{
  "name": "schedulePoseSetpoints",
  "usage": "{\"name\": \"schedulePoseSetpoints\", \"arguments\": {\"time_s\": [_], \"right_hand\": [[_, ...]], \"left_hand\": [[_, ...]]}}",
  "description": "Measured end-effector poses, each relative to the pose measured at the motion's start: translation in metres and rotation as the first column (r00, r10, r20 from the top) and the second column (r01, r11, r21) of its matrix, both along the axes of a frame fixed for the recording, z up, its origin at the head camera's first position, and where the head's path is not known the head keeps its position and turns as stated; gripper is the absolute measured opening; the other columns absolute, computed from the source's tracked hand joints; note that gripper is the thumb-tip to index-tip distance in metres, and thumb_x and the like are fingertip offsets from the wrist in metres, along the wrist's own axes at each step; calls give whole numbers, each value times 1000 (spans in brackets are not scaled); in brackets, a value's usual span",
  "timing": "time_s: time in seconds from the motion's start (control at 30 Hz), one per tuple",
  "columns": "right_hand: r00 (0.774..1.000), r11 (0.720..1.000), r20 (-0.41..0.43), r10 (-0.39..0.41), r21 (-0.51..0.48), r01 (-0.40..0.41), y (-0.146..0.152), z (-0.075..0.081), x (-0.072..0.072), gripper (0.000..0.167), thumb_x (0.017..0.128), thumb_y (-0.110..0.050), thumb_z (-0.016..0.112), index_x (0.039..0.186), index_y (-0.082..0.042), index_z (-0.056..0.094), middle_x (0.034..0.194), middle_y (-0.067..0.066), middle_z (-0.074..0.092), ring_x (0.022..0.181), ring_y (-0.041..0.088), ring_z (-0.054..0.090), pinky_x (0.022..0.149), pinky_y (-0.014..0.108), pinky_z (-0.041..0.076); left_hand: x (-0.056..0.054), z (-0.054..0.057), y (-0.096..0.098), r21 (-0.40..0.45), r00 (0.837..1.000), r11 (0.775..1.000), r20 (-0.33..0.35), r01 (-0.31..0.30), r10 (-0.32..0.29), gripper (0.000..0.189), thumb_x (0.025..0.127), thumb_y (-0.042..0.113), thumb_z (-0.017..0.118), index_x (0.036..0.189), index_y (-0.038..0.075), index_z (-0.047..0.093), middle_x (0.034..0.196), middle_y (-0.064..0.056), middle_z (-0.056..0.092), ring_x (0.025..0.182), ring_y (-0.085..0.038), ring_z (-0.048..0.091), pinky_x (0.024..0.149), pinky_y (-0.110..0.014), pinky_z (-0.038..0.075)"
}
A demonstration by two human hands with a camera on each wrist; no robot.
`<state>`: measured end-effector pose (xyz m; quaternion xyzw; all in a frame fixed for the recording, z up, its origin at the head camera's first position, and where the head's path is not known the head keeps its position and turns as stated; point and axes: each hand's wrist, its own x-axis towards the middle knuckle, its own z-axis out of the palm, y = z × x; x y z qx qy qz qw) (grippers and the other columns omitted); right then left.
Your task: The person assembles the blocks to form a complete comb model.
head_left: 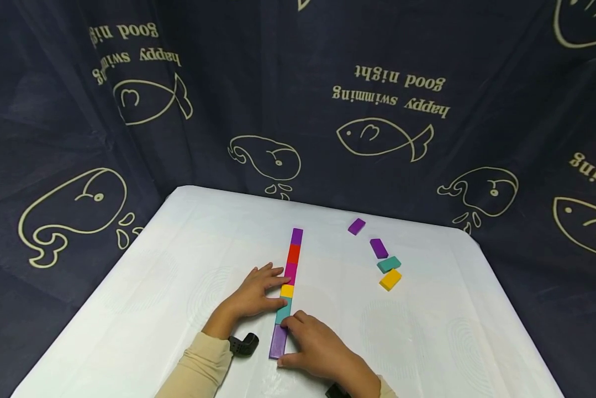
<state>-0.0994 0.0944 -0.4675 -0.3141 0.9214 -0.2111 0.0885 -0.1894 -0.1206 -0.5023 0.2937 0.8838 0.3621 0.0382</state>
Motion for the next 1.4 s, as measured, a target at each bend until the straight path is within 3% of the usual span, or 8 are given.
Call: {"name": "schedulePoseSetpoints", "arguments": {"time_s": [0.2, 0.33, 0.53, 0.7, 0.87, 1.0, 1.2, 1.4], "right_hand": [[991, 995, 131, -5, -93, 17, 29, 8, -14, 54, 87, -49, 73, 126, -15, 60, 110, -7, 57, 88, 7, 53, 81, 26, 50], [983, 988, 169, -69, -126, 91, 67, 12, -25, 52, 90, -46, 70, 128, -13, 60, 117, -4, 58, 97, 12, 56, 87, 33, 51], [964, 948, 103, -246, -180, 262, 133, 12, -38, 47, 90, -37, 73, 125, -9, 62, 116, 2, 61, 100, 20, 58, 87, 43, 51], [933, 906, 34, -359, -230, 356, 179, 9, -53, 40, 90, -24, 75, 122, -5, 63, 115, 7, 63, 105, 27, 60, 88, 48, 51], [912, 864, 63, -405, -301, 404, 214, 9, -65, 35, 92, -14, 72, 121, 1, 60, 118, 15, 61, 112, 36, 58, 86, 48, 52], [893, 840, 102, -438, -306, 447, 228, 6, -76, 35, 93, -10, 70, 122, 4, 57, 123, 20, 59, 116, 40, 54, 95, 58, 48], [897, 853, 126, -424, -277, 442, 229, -3, -96, 37, 93, -10, 69, 125, 4, 57, 129, 23, 56, 122, 42, 50, 106, 65, 34], [908, 872, 70, -413, -257, 416, 233, -2, -103, 31, 89, -3, 71, 118, 3, 62, 122, 20, 60, 117, 40, 53, 104, 64, 36]], "left_hand": [[-1, -1, 4, 19, 1000, 1000, -4, -8, 8, 56, 86, 35, 74, 136, 13, 62, 147, -14, 49, 145, -40, 27, 117, -62, 9], [-2, -1, 9, 26, 1000, 1000, 21, -18, 17, 55, 88, 34, 73, 137, 12, 61, 146, -15, 50, 144, -39, 29, 117, -62, 9], [-8, 10, 15, 15, 998, 1000, 66, -14, 13, 55, 90, 31, 72, 138, 8, 59, 147, -18, 47, 141, -39, 35, 116, -61, 17], [-22, 19, 19, -16, 996, 1000, 93, -5, 6, 57, 90, 31, 72, 140, 9, 57, 149, -16, 45, 138, -34, 40, 114, -51, 31], [-41, 23, 22, -60, 994, 998, 111, 8, -2, 56, 90, 33, 73, 139, 11, 58, 149, -12, 46, 138, -29, 41, 114, -47, 33], [-54, 22, 19, -60, 996, 998, 89, 21, -15, 55, 90, 31, 73, 139, 10, 59, 148, -12, 47, 138, -29, 41, 114, -46, 33], [-68, 17, 12, 5, 997, 999, 72, -39, 38, 48, 88, 21, 75, 132, 6, 63, 146, -11, 49, 137, -30, 43, 114, -46, 32], [-85, 15, 23, 73, 995, 997, 99, -12, 5, 48, 89, 24, 75, 132, 8, 63, 149, -13, 45, 139, -33, 39, 116, -49, 28]]}}
